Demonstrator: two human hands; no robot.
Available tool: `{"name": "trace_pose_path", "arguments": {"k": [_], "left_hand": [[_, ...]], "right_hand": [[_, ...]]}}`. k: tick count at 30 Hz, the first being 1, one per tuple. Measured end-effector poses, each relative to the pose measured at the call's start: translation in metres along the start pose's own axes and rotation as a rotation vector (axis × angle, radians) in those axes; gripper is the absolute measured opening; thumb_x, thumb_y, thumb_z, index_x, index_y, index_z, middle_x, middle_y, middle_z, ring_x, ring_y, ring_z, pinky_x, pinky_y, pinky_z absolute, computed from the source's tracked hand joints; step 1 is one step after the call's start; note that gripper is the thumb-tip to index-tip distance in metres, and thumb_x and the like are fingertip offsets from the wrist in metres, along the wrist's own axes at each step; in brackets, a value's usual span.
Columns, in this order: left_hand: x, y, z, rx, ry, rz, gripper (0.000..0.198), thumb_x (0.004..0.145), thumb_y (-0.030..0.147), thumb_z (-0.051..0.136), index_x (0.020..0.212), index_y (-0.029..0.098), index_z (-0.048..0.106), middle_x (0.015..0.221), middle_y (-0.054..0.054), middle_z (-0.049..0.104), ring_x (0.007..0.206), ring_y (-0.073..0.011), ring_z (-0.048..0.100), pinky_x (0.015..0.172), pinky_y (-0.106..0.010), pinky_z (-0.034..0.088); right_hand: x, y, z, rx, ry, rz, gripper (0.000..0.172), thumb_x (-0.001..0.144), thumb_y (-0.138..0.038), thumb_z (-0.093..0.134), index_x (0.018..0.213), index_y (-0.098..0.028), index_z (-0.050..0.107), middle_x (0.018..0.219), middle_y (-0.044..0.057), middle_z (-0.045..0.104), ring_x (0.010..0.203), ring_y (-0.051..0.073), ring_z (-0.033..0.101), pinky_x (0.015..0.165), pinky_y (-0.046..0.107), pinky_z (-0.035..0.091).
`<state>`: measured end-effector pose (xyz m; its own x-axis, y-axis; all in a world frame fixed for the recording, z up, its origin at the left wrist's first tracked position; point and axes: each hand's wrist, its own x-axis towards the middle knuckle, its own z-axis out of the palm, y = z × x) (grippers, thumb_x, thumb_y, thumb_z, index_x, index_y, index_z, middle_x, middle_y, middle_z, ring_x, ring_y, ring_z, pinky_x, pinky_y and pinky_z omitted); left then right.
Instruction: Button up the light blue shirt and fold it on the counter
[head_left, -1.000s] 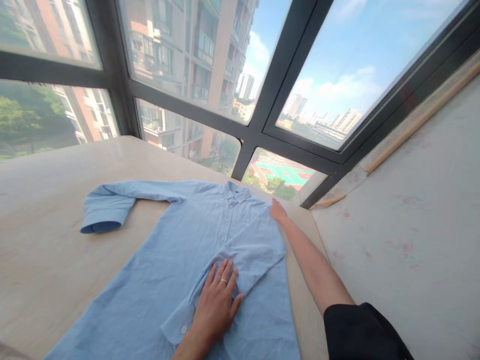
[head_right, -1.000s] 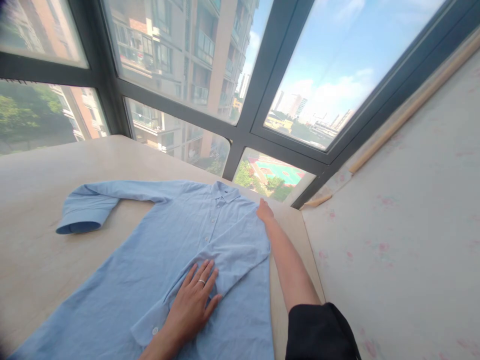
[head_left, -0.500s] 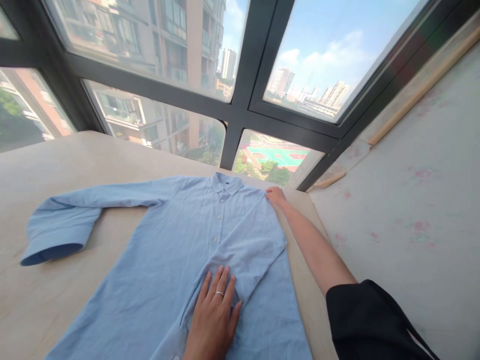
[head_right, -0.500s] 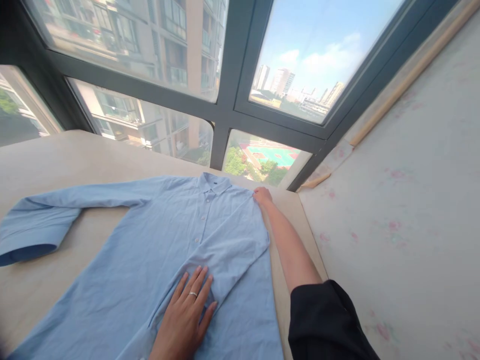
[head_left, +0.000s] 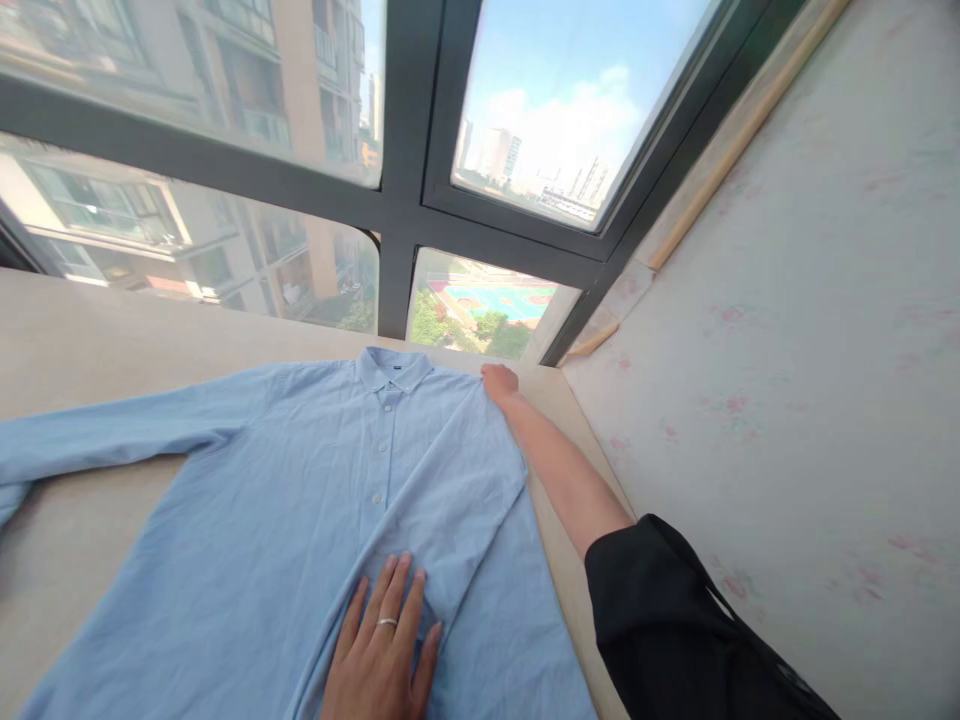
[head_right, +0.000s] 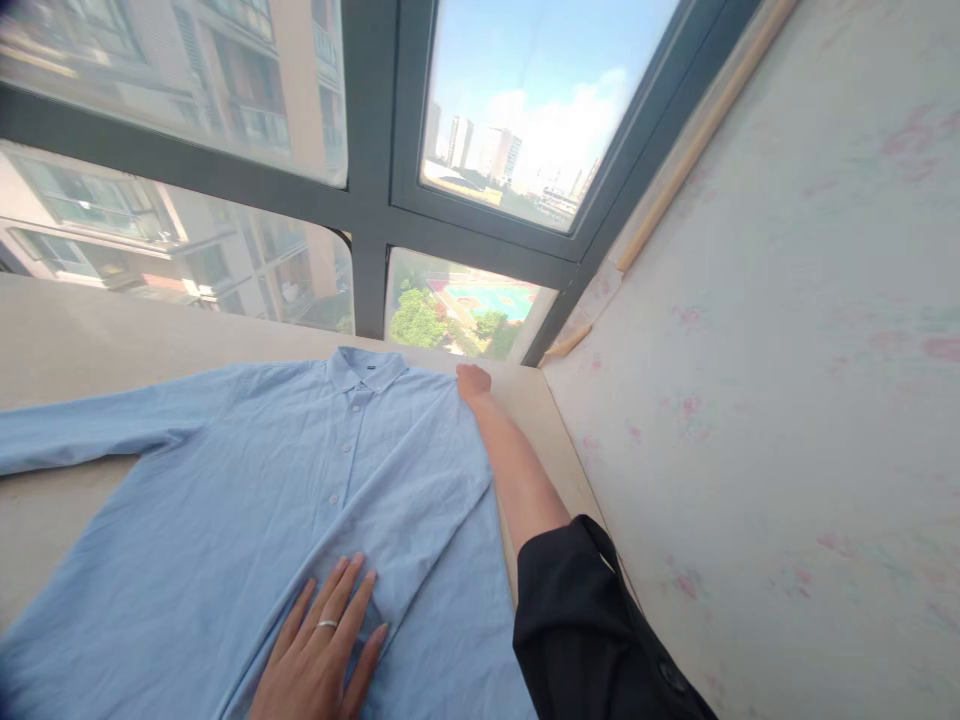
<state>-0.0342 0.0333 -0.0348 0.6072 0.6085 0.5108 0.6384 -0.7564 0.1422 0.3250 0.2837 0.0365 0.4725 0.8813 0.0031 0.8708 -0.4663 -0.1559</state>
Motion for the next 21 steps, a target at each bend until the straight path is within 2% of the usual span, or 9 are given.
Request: {"name": "trace_pose_path", "arguments": {"k": [3,6,8,10,13,17,21], "left_hand": [[0.003,-0.001,-0.002,0.066,0.049,0.051,0.05,0.092,0.042,0.049,0.135,0.018,0.053,0.142,-0.011,0.055,0.129,-0.0271,0.054,0.105,-0.046,0.044],[0.006,0.001,-0.008,0.084,0.047,0.054,0.047,0.094,0.042,0.045,0.132,0.015,0.055,0.14,-0.013,0.056,0.129,-0.0272,0.054,0.107,-0.047,0.041],[0.008,0.003,-0.01,0.072,0.037,0.04,0.045,0.095,0.04,0.044,0.13,0.014,0.056,0.14,-0.014,0.057,0.129,-0.028,0.054,0.107,-0.048,0.04],[0.008,0.004,-0.012,0.054,0.017,0.021,0.044,0.095,0.04,0.044,0.129,0.013,0.056,0.14,-0.014,0.057,0.129,-0.0289,0.053,0.108,-0.049,0.039],[0.008,0.006,-0.012,0.026,-0.014,-0.007,0.044,0.095,0.04,0.045,0.128,0.014,0.057,0.14,-0.014,0.056,0.131,-0.0296,0.052,0.108,-0.05,0.039],[0.008,0.007,-0.013,0.006,-0.038,-0.021,0.045,0.095,0.04,0.047,0.129,0.013,0.057,0.141,-0.015,0.055,0.132,-0.0301,0.051,0.11,-0.051,0.038],[0.009,0.007,-0.014,0.005,-0.063,-0.028,0.045,0.095,0.04,0.046,0.129,0.014,0.058,0.141,-0.014,0.055,0.132,-0.0296,0.05,0.111,-0.051,0.038]], "right_hand": [[-0.005,0.005,-0.004,0.037,-0.007,0.015,0.029,0.092,-0.021,0.045,0.108,-0.023,0.069,0.121,0.011,0.067,0.116,0.025,0.06,0.092,0.034,0.046],[-0.014,0.013,-0.007,0.108,-0.077,0.028,0.031,0.095,-0.035,0.046,0.114,-0.02,0.065,0.12,0.013,0.067,0.111,0.026,0.062,0.087,0.033,0.049],[-0.021,0.018,-0.008,0.165,-0.183,0.038,0.038,0.091,-0.045,0.054,0.111,-0.015,0.065,0.107,0.015,0.071,0.096,0.026,0.068,0.077,0.031,0.052],[-0.03,0.023,-0.01,0.221,-0.311,0.055,0.042,0.087,-0.051,0.061,0.099,-0.011,0.067,0.085,0.014,0.072,0.075,0.024,0.069,0.065,0.03,0.052],[-0.045,0.03,-0.014,0.31,-0.456,0.081,0.036,0.087,-0.048,0.062,0.082,-0.012,0.065,0.065,0.007,0.066,0.058,0.017,0.063,0.057,0.026,0.051],[-0.061,0.038,-0.027,0.433,-0.589,0.104,0.031,0.088,-0.044,0.065,0.08,-0.015,0.059,0.065,0.001,0.063,0.054,0.01,0.058,0.054,0.021,0.048],[-0.076,0.048,-0.04,0.504,-0.776,0.106,0.036,0.075,-0.044,0.079,0.074,-0.016,0.057,0.067,0.001,0.064,0.056,0.01,0.06,0.048,0.018,0.043]]}}
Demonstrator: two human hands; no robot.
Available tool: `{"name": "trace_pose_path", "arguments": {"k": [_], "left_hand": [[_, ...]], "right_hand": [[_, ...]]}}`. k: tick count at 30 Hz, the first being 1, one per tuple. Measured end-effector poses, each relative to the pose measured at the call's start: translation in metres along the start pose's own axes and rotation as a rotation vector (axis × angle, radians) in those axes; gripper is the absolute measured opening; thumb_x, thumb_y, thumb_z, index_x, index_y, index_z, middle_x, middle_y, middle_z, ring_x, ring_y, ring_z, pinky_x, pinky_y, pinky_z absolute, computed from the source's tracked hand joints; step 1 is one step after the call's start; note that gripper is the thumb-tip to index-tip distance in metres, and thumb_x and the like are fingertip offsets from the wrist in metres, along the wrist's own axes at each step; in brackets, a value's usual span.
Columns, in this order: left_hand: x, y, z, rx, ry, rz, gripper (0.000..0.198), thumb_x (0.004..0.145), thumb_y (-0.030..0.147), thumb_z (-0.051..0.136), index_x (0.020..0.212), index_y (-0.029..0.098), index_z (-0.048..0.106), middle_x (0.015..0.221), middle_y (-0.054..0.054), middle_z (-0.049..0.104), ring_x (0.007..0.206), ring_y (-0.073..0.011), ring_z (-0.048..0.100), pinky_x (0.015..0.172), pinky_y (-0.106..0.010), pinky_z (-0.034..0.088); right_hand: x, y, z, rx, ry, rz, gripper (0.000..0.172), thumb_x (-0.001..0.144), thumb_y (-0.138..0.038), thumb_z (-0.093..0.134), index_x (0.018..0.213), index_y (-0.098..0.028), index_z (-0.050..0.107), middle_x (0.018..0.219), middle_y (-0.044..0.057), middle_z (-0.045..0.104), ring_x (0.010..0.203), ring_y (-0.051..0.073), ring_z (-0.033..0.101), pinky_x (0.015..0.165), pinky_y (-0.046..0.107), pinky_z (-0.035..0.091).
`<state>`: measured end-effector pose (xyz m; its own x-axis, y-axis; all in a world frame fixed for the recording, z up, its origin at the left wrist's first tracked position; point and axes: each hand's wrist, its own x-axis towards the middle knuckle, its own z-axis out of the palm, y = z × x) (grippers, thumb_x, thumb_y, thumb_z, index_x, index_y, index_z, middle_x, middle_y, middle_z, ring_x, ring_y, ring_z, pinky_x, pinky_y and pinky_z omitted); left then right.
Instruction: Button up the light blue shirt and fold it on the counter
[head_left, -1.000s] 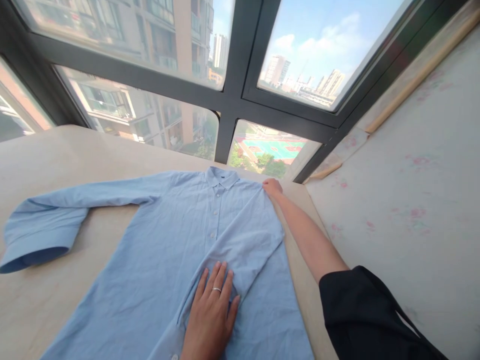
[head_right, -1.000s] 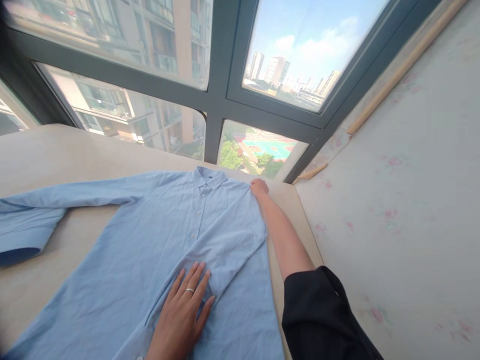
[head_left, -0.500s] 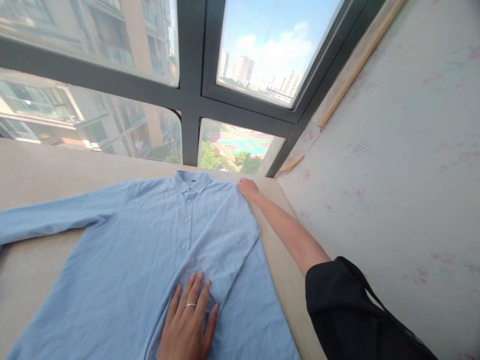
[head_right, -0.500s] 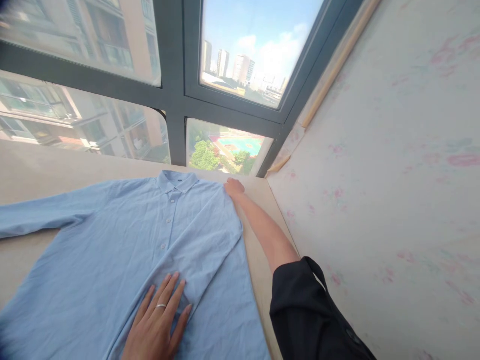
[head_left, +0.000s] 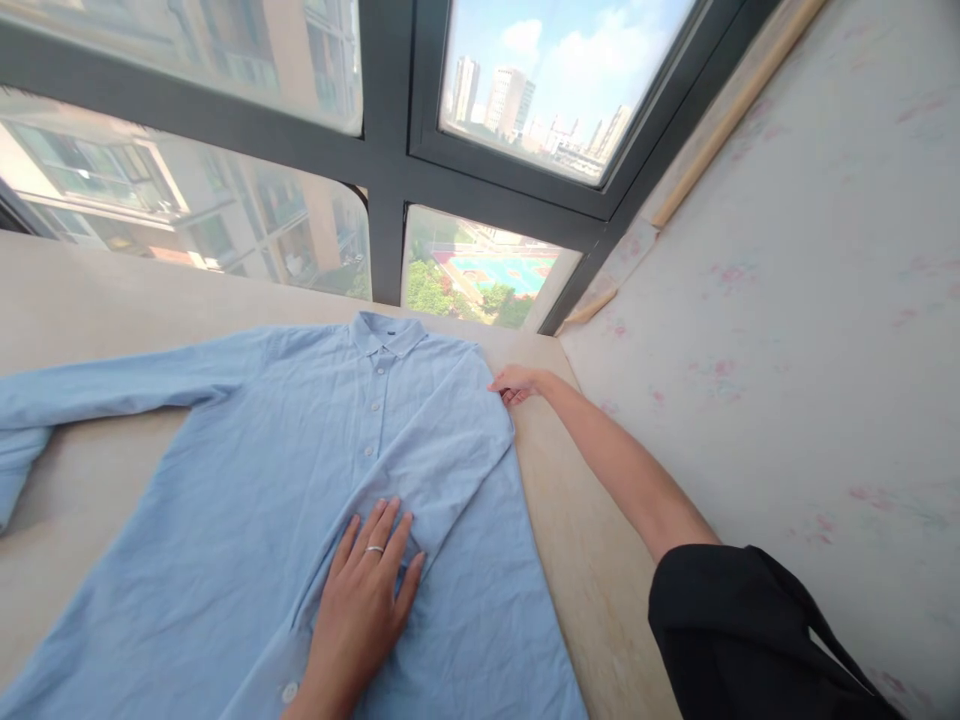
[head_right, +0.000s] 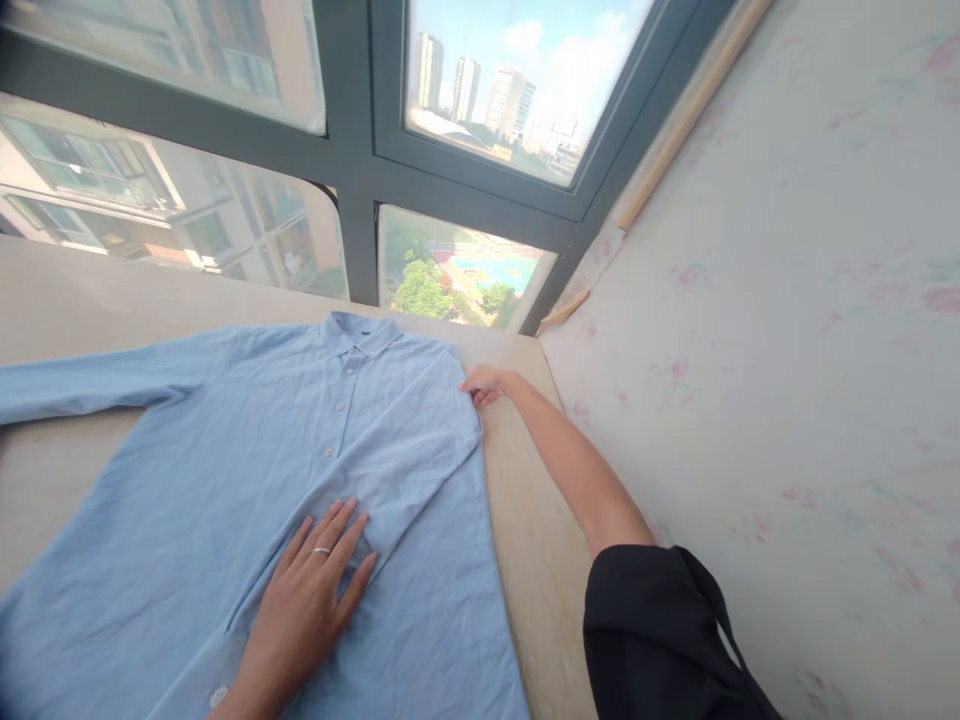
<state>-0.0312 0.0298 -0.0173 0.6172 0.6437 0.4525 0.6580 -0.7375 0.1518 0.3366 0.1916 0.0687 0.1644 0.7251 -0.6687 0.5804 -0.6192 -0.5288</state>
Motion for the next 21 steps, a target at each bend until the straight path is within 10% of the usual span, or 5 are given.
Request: {"name": "trace_pose_path", "arguments": {"k": [11,21], "left_hand": [[0.001,0.0,-0.001,-0.046,-0.015,-0.029,0.043,0.095,0.042,0.047,0.128,0.017,0.059,0.141,-0.012,0.056,0.132,-0.0288,0.051,0.112,-0.051,0.038],[0.002,0.0,-0.002,-0.042,-0.032,-0.041,0.042,0.095,0.041,0.047,0.127,0.017,0.06,0.141,-0.012,0.056,0.131,-0.0284,0.052,0.111,-0.051,0.039]], "right_hand": [[-0.034,0.05,0.0,0.116,-0.337,-0.386,0.035,0.063,-0.014,0.066,0.098,-0.019,0.072,0.09,-0.001,0.073,0.074,0.011,0.064,0.064,0.019,0.046],[-0.034,0.07,0.041,0.197,-0.088,-0.728,0.049,0.067,-0.019,0.063,0.116,-0.017,0.067,0.116,0.007,0.069,0.099,0.019,0.064,0.089,0.032,0.047]]}}
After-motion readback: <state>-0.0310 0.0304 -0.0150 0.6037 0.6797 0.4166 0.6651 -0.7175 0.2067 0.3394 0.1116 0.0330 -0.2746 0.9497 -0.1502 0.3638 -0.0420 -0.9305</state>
